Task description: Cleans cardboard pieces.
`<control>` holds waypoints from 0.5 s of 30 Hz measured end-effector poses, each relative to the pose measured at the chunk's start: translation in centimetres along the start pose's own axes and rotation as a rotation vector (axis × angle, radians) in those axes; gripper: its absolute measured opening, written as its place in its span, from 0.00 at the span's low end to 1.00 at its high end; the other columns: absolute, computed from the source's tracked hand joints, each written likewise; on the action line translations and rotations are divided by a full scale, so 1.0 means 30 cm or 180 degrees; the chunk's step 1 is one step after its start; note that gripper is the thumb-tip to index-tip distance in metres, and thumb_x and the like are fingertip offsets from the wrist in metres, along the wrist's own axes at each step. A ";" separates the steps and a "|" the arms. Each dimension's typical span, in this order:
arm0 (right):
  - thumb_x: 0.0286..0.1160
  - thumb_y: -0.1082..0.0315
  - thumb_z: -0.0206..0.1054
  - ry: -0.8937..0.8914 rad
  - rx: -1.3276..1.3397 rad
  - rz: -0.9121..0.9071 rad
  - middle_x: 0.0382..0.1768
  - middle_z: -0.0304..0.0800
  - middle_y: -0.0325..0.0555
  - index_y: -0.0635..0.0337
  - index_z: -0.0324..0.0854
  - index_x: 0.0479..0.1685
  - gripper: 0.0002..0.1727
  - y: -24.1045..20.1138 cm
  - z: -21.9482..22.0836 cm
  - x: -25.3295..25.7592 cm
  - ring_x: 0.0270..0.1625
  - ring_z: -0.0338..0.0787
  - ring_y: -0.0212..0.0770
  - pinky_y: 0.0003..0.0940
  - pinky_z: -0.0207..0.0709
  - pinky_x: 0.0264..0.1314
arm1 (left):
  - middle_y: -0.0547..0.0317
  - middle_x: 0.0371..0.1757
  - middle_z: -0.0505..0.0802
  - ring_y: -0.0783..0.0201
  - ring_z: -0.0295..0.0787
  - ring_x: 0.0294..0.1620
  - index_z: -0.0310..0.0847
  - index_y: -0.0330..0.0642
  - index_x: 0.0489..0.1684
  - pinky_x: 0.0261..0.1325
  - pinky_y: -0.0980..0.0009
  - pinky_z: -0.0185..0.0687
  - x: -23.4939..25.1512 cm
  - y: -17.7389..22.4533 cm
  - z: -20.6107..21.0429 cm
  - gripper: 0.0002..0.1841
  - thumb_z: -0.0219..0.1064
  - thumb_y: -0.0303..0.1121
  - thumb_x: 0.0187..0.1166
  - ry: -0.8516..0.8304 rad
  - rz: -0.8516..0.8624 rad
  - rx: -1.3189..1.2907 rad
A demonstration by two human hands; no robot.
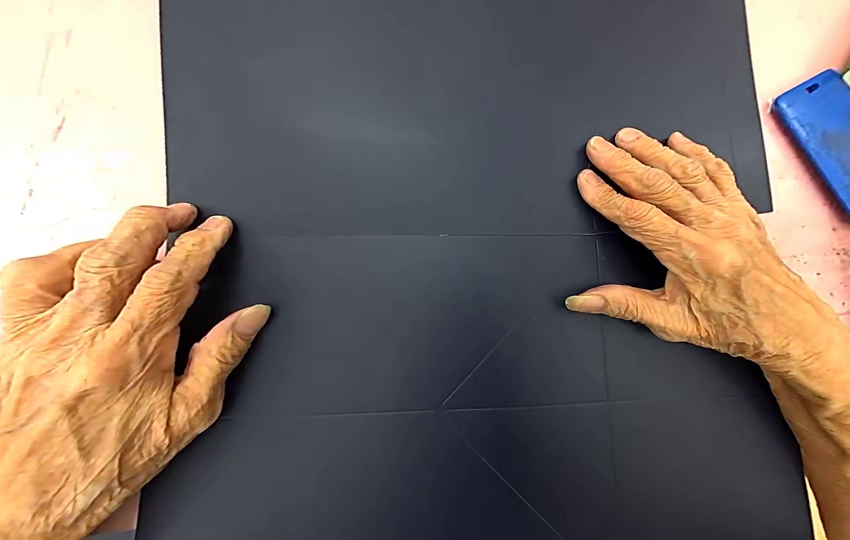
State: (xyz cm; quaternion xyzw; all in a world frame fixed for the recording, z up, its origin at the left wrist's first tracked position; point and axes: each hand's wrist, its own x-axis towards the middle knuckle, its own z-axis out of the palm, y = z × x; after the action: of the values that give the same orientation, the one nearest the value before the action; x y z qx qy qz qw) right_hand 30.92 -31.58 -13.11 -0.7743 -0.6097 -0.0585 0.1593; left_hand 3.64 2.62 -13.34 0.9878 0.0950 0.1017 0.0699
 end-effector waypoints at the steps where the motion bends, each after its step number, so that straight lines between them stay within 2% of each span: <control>1: 0.77 0.27 0.54 -0.0001 0.0003 -0.0002 0.87 0.68 0.57 0.64 0.72 0.83 0.51 0.000 0.000 0.001 0.92 0.62 0.56 0.61 0.44 0.93 | 0.30 0.82 0.74 0.32 0.72 0.78 0.69 0.35 0.84 0.77 0.40 0.60 0.000 -0.002 0.000 0.39 0.44 0.60 0.86 -0.0002 -0.0019 -0.0018; 4: 0.77 0.28 0.56 0.0020 -0.0035 -0.0052 0.87 0.68 0.58 0.64 0.75 0.81 0.49 -0.002 -0.005 0.009 0.91 0.63 0.58 0.60 0.46 0.93 | 0.31 0.81 0.76 0.33 0.74 0.77 0.70 0.35 0.83 0.75 0.39 0.62 0.005 -0.025 0.000 0.41 0.45 0.62 0.84 -0.0013 0.0040 -0.0028; 6: 0.80 0.31 0.54 -0.0078 -0.0148 -0.0183 0.88 0.66 0.58 0.66 0.75 0.80 0.46 -0.002 -0.022 0.014 0.91 0.63 0.58 0.57 0.47 0.93 | 0.30 0.77 0.77 0.33 0.76 0.73 0.71 0.34 0.81 0.71 0.39 0.64 0.024 -0.026 -0.005 0.40 0.47 0.62 0.83 -0.0010 0.0133 -0.0026; 9: 0.86 0.36 0.50 -0.0280 -0.0248 -0.0376 0.88 0.67 0.56 0.67 0.70 0.83 0.43 0.004 -0.037 0.013 0.89 0.67 0.55 0.53 0.56 0.90 | 0.31 0.75 0.79 0.32 0.77 0.70 0.74 0.34 0.77 0.66 0.37 0.66 0.056 0.025 -0.051 0.38 0.51 0.60 0.81 -0.0121 0.0130 0.0050; 11: 0.87 0.37 0.50 -0.0321 -0.0079 -0.0357 0.87 0.67 0.55 0.66 0.70 0.83 0.42 0.006 -0.018 0.011 0.89 0.68 0.55 0.53 0.59 0.89 | 0.36 0.75 0.81 0.36 0.79 0.69 0.77 0.37 0.75 0.66 0.41 0.70 0.067 0.044 -0.078 0.34 0.54 0.58 0.82 -0.0211 0.0085 -0.0029; 12: 0.86 0.38 0.52 -0.0329 0.0070 -0.0256 0.87 0.69 0.55 0.67 0.72 0.82 0.41 -0.004 -0.011 0.013 0.88 0.68 0.54 0.52 0.61 0.89 | 0.39 0.75 0.81 0.39 0.80 0.69 0.78 0.39 0.75 0.67 0.45 0.71 0.072 0.044 -0.087 0.32 0.55 0.55 0.84 -0.0243 0.0092 -0.0049; 15: 0.86 0.40 0.53 -0.0295 0.0229 0.0028 0.84 0.71 0.61 0.72 0.73 0.79 0.42 -0.069 0.001 0.039 0.89 0.68 0.57 0.52 0.61 0.89 | 0.41 0.70 0.85 0.43 0.82 0.69 0.82 0.38 0.70 0.68 0.51 0.73 0.107 0.032 -0.083 0.22 0.55 0.41 0.87 -0.0150 0.0234 -0.0215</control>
State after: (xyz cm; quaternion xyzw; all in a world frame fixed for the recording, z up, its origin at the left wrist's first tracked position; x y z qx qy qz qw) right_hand 29.23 -30.05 -12.45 -0.7726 -0.6147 0.0000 0.1589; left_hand 6.36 2.62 -10.19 0.9898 0.0535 0.0841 0.1015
